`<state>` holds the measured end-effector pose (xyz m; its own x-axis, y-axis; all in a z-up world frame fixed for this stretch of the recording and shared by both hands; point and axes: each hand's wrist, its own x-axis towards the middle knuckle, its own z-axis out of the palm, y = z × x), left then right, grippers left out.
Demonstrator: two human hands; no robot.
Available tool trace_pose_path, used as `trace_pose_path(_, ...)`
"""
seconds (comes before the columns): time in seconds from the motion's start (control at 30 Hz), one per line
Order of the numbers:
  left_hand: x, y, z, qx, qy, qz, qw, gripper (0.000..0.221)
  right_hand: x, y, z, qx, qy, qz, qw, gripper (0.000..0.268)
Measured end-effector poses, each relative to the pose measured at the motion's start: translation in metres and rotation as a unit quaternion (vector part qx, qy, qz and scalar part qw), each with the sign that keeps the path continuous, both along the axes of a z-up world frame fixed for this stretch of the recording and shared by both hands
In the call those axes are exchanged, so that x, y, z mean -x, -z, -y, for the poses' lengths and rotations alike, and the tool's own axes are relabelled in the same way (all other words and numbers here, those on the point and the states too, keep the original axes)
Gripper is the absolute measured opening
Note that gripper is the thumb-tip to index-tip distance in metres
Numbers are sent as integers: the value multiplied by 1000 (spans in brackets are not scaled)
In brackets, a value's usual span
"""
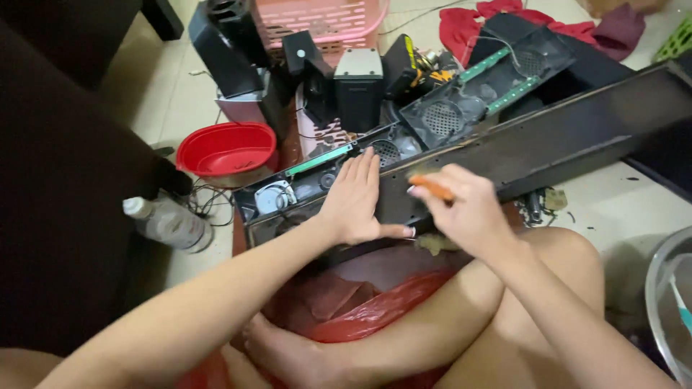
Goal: Brushing dust off the internal plastic casing and electronic components of a disassembled soundbar using a paintbrush and toothbrush.
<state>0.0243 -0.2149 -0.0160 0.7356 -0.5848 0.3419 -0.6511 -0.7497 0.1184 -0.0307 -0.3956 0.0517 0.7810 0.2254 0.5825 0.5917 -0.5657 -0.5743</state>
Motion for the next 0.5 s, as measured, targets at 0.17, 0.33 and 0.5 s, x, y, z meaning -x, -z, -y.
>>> trace_pose_path(0.17,-5,-3,21,7,10,3,1000,128,-33,11,102,5,18,10,1000,10)
trace_pose_path(0.33,-33,-6,76,32,65,33,997,125,-74,7,256,138,144,54,978,10)
trace_pose_path(0.5,-47,-5,158,53,68,15,996,130,-105,14,330,190,368,35,909,19)
